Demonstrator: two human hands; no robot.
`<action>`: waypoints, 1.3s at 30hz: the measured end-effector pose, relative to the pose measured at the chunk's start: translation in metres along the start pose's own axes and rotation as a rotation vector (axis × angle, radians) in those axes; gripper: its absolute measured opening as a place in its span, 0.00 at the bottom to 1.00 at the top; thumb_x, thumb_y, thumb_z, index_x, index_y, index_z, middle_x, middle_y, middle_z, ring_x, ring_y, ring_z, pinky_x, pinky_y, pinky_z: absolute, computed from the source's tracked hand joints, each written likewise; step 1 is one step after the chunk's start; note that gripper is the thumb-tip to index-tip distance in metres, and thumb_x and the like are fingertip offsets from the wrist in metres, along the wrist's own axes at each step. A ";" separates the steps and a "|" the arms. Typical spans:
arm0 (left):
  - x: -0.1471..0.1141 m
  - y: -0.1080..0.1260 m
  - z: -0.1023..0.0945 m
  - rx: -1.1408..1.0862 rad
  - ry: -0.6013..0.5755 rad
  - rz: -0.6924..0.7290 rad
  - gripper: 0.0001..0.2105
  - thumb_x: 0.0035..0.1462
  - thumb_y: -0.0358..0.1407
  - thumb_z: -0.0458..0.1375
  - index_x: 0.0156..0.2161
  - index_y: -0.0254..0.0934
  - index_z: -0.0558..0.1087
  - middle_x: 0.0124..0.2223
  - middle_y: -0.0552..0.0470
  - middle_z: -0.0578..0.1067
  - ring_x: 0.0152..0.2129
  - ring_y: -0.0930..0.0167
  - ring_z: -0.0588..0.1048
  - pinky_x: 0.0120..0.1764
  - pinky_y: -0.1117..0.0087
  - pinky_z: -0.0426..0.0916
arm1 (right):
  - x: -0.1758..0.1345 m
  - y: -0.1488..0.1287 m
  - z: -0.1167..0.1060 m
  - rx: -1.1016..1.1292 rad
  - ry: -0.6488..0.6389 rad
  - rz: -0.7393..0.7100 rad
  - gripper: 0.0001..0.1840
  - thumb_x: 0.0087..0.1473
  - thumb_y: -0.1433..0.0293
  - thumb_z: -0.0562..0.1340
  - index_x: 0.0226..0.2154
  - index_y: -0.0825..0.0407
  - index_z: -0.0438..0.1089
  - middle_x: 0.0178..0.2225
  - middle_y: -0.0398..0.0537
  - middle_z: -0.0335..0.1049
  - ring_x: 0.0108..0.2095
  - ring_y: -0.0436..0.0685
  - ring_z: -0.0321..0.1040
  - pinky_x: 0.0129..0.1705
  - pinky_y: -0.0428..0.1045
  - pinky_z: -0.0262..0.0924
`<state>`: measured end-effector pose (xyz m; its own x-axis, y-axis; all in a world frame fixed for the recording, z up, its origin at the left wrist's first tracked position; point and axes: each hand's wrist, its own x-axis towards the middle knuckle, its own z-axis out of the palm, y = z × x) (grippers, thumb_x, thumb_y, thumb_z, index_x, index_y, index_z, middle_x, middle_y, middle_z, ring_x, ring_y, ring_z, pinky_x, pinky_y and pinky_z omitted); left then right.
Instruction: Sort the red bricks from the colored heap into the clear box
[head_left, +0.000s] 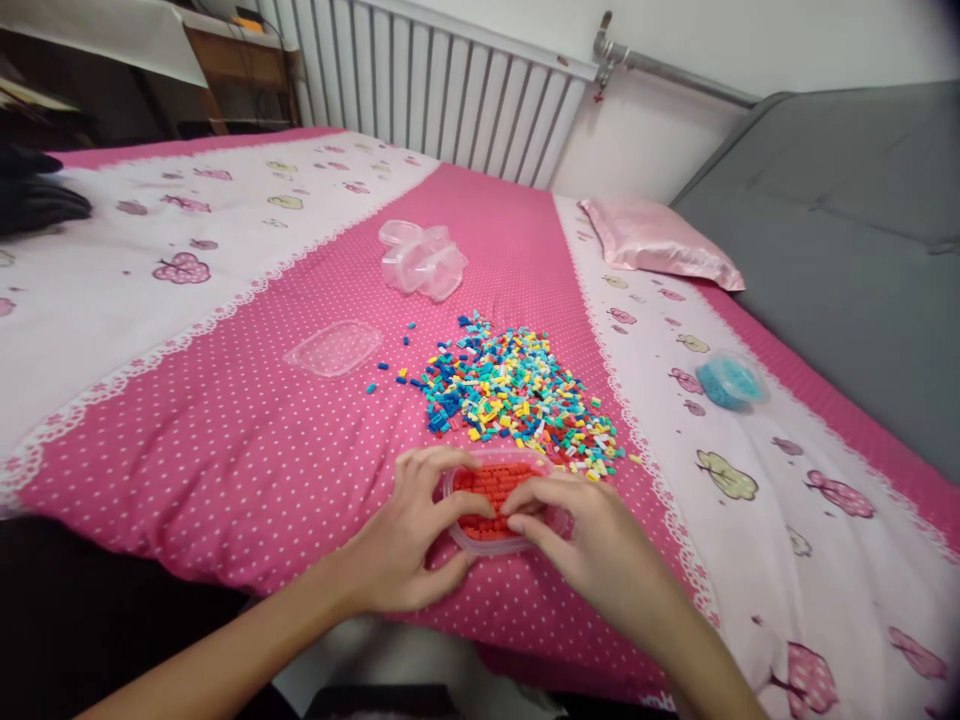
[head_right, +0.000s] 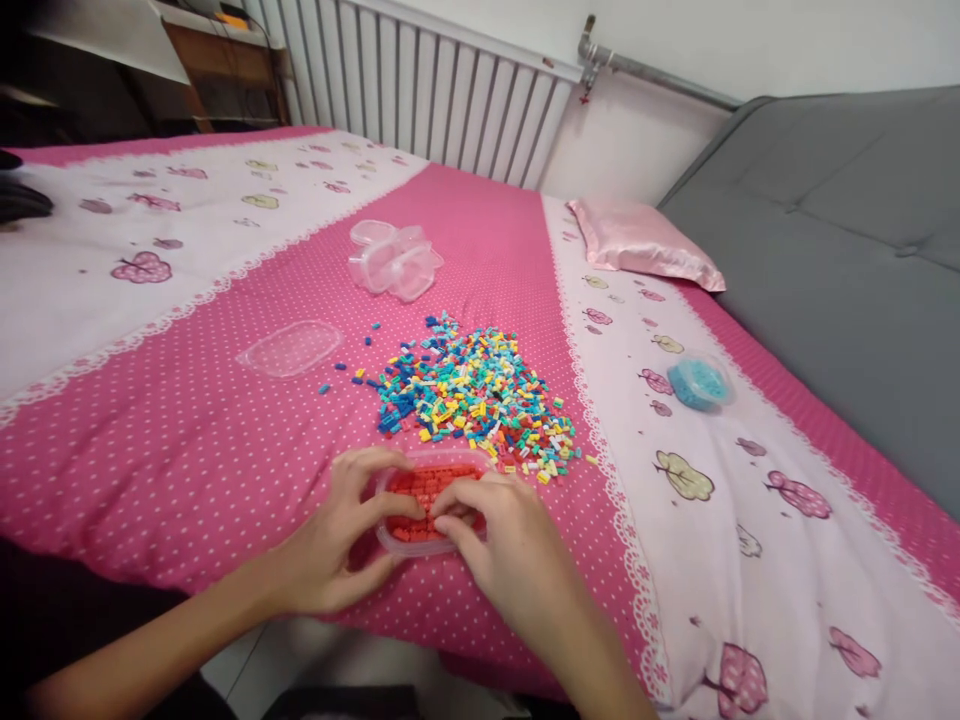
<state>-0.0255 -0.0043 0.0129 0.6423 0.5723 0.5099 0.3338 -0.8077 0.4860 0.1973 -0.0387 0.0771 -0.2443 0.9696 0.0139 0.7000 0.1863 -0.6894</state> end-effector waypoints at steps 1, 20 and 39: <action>0.000 0.000 0.001 0.009 0.009 0.009 0.18 0.54 0.29 0.58 0.50 0.43 0.71 0.58 0.45 0.63 0.56 0.58 0.63 0.58 0.51 0.61 | -0.001 0.000 0.000 -0.034 0.003 -0.002 0.08 0.57 0.76 0.66 0.34 0.46 0.77 0.33 0.40 0.79 0.36 0.57 0.73 0.41 0.52 0.62; -0.002 -0.003 0.005 0.053 0.048 0.061 0.15 0.52 0.27 0.58 0.44 0.45 0.74 0.58 0.48 0.66 0.55 0.58 0.63 0.56 0.53 0.59 | 0.000 0.000 0.004 -0.215 -0.045 -0.073 0.09 0.58 0.75 0.67 0.30 0.44 0.77 0.32 0.40 0.73 0.38 0.57 0.69 0.45 0.56 0.52; -0.002 -0.003 0.005 0.035 0.038 0.069 0.13 0.54 0.27 0.57 0.44 0.44 0.73 0.59 0.46 0.64 0.56 0.58 0.62 0.56 0.50 0.59 | -0.008 0.004 0.000 -0.253 0.017 -0.152 0.15 0.59 0.79 0.63 0.30 0.44 0.78 0.34 0.41 0.71 0.37 0.55 0.69 0.42 0.54 0.50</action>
<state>-0.0244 -0.0030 0.0070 0.6383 0.5192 0.5684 0.3139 -0.8497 0.4237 0.2026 -0.0457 0.0741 -0.3495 0.9296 0.1175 0.8017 0.3615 -0.4760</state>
